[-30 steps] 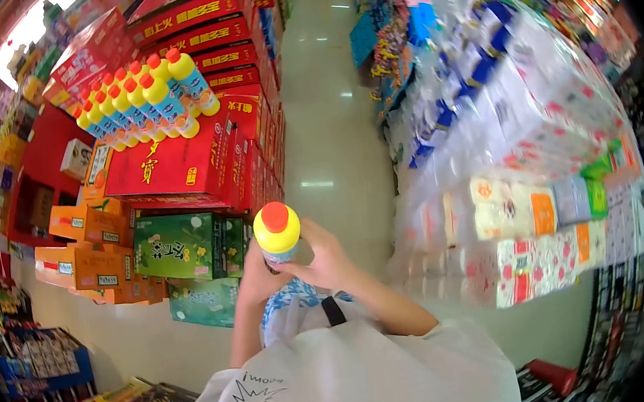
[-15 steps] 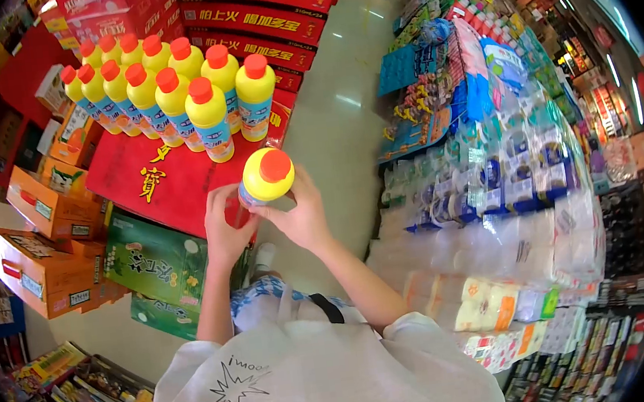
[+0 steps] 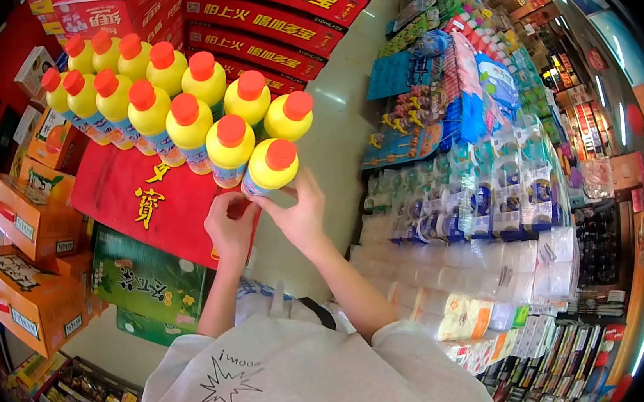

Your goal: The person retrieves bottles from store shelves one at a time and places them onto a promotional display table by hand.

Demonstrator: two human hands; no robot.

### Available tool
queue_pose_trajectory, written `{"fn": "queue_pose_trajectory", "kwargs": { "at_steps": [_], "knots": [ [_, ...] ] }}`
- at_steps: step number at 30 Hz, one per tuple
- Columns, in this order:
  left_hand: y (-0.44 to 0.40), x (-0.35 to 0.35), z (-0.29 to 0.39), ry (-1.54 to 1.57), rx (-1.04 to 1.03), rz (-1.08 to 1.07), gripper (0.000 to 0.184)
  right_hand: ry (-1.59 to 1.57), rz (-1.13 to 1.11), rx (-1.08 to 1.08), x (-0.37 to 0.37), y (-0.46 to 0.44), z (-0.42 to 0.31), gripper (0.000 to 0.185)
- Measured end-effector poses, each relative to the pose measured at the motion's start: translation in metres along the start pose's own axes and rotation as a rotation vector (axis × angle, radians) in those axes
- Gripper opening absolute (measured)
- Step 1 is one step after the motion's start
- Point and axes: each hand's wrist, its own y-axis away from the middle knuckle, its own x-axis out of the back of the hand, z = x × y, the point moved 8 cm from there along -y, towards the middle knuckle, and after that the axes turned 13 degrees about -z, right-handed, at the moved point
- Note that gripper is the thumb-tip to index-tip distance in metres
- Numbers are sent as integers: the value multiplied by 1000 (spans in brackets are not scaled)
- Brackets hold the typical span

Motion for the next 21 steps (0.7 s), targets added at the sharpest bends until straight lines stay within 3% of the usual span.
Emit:
{"fn": "queue_pose_trajectory", "kwargs": {
  "at_steps": [10, 15, 21],
  "knots": [
    [-9, -5, -1, -107, -101, -8, 26, 72, 146, 66, 5, 2, -6, 57],
    [-4, -4, 4, -204, -221, 14, 23, 98, 90, 47, 3, 9, -5, 69],
    [0, -11, 1, -276, -93, -135, 27, 179, 14, -41, 17, 36, 4, 80]
  ]
}}
